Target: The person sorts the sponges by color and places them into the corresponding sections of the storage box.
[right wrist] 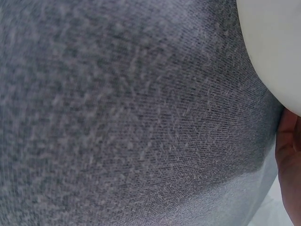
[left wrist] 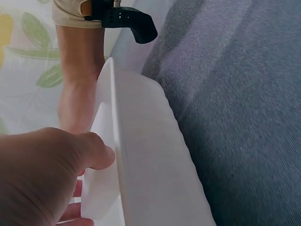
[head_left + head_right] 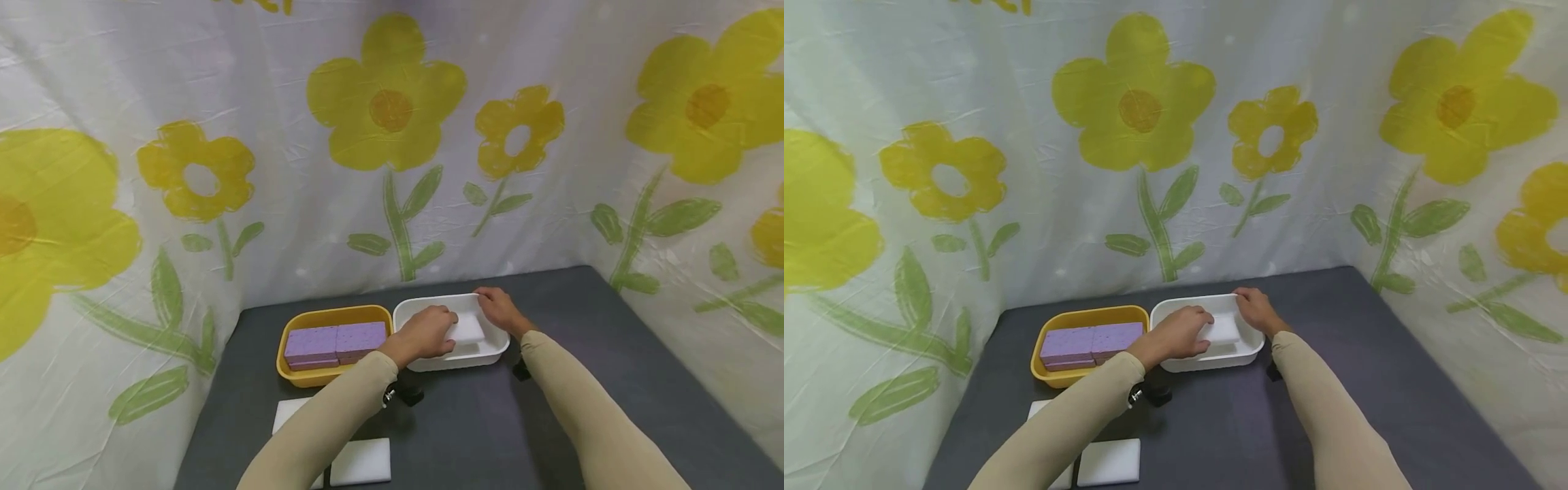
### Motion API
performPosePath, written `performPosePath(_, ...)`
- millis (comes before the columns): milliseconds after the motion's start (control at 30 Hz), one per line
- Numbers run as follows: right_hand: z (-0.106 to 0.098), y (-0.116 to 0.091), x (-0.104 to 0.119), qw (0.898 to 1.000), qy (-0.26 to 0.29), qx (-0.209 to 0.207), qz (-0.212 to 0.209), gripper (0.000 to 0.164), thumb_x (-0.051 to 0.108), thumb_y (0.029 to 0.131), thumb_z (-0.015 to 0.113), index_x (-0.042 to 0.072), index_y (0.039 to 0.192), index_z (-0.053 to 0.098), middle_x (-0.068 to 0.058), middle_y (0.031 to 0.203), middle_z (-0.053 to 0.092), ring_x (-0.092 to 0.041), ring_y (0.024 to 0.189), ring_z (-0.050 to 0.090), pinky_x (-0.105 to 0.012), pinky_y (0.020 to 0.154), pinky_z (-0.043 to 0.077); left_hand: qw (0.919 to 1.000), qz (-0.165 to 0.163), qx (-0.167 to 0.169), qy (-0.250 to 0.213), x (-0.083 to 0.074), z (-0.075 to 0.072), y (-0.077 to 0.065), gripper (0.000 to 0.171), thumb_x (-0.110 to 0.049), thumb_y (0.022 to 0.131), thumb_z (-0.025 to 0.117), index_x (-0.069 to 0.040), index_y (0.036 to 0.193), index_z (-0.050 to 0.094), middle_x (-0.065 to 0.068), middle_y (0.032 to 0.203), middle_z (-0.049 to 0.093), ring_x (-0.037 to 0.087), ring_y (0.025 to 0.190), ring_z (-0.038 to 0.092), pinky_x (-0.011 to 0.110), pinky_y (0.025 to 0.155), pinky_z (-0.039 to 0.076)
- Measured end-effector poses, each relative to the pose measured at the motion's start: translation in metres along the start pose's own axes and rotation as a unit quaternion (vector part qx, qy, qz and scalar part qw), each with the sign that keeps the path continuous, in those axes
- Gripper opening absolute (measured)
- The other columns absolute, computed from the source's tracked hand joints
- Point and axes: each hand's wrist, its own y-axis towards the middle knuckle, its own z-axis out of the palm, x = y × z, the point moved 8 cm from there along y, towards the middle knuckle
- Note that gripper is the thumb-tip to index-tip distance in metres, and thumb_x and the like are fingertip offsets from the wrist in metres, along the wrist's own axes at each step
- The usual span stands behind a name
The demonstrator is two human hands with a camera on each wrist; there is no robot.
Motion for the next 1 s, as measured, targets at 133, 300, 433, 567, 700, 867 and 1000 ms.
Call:
performPosePath(133, 0.001, 0.002, 0.002, 1.000, -0.001, -0.007, -0.008, 0.042, 0.015, 0.114, 0.038, -0.001, 0.131, 0.073, -0.023, 0.120, 0.075, -0.033, 0.102, 0.069, -0.047, 0.088, 0.054, 0.9999, 0.003, 0.010, 0.004, -0.004, 0.006, 0.008, 0.038, -0.030, 0.098, 0.080, -0.011, 0.130, 0.074, 0.005, 0.118, 0.074, 0.019, 0.107, 0.069, 0.033, 0.092, 0.058)
performPosePath(300, 0.004, 0.001, 0.004, 1.000, -0.003, -0.009, -0.013, 0.042, 0.016, 0.113, 0.039, -0.002, 0.130, 0.073, -0.023, 0.118, 0.075, -0.030, 0.098, 0.068, -0.041, 0.084, 0.052, 0.9997, 0.004, 0.023, 0.011, -0.008, 0.014, 0.013, 0.037, -0.029, 0.096, 0.081, -0.010, 0.127, 0.074, 0.004, 0.112, 0.073, 0.016, 0.099, 0.067, 0.031, 0.087, 0.055)
performPosePath(433, 0.006, 0.000, 0.006, 1.000, -0.003, -0.011, -0.015, 0.041, 0.015, 0.113, 0.039, -0.002, 0.128, 0.074, -0.023, 0.117, 0.075, -0.030, 0.096, 0.068, -0.039, 0.080, 0.052, 0.9996, 0.011, 0.024, 0.012, -0.007, 0.021, 0.019, 0.037, -0.028, 0.094, 0.083, -0.009, 0.125, 0.074, 0.005, 0.109, 0.073, 0.017, 0.096, 0.068, 0.033, 0.084, 0.056)
performPosePath(567, 0.007, 0.000, 0.006, 1.000, -0.007, -0.015, -0.014, 0.041, 0.014, 0.112, 0.039, -0.001, 0.126, 0.075, -0.022, 0.116, 0.076, -0.030, 0.096, 0.069, -0.040, 0.080, 0.053, 0.9998, 0.019, 0.006, 0.001, 0.011, 0.059, 0.041, 0.040, -0.034, 0.092, 0.084, -0.012, 0.124, 0.073, 0.004, 0.106, 0.072, 0.016, 0.093, 0.067, 0.037, 0.080, 0.055)
performPosePath(700, 0.006, -0.001, 0.007, 1.000, -0.009, -0.019, -0.015, 0.040, 0.014, 0.110, 0.041, -0.001, 0.123, 0.075, -0.022, 0.114, 0.076, -0.030, 0.095, 0.069, -0.039, 0.079, 0.053, 0.9998, 0.015, 0.002, -0.012, 0.022, 0.088, 0.058, 0.042, -0.034, 0.091, 0.084, -0.015, 0.127, 0.072, 0.003, 0.109, 0.073, 0.015, 0.096, 0.068, 0.037, 0.083, 0.057)
performPosePath(867, 0.005, -0.002, 0.008, 1.000, -0.005, -0.021, -0.013, 0.037, 0.012, 0.109, 0.043, -0.001, 0.119, 0.076, -0.021, 0.110, 0.076, -0.030, 0.094, 0.068, -0.038, 0.077, 0.053, 0.9998, 0.006, 0.009, -0.018, 0.020, 0.093, 0.061, 0.042, -0.036, 0.091, 0.084, -0.017, 0.127, 0.072, 0.002, 0.110, 0.073, 0.015, 0.098, 0.069, 0.035, 0.087, 0.058)
performPosePath(1000, 0.006, 0.000, 0.007, 1.000, -0.009, -0.026, -0.011, 0.035, 0.010, 0.108, 0.044, 0.000, 0.117, 0.077, -0.020, 0.110, 0.077, -0.029, 0.095, 0.068, -0.038, 0.079, 0.052, 0.9997, 0.008, 0.018, -0.017, 0.012, 0.078, 0.054, 0.041, -0.039, 0.093, 0.084, -0.016, 0.125, 0.073, 0.001, 0.108, 0.073, 0.016, 0.098, 0.069, 0.034, 0.086, 0.057)
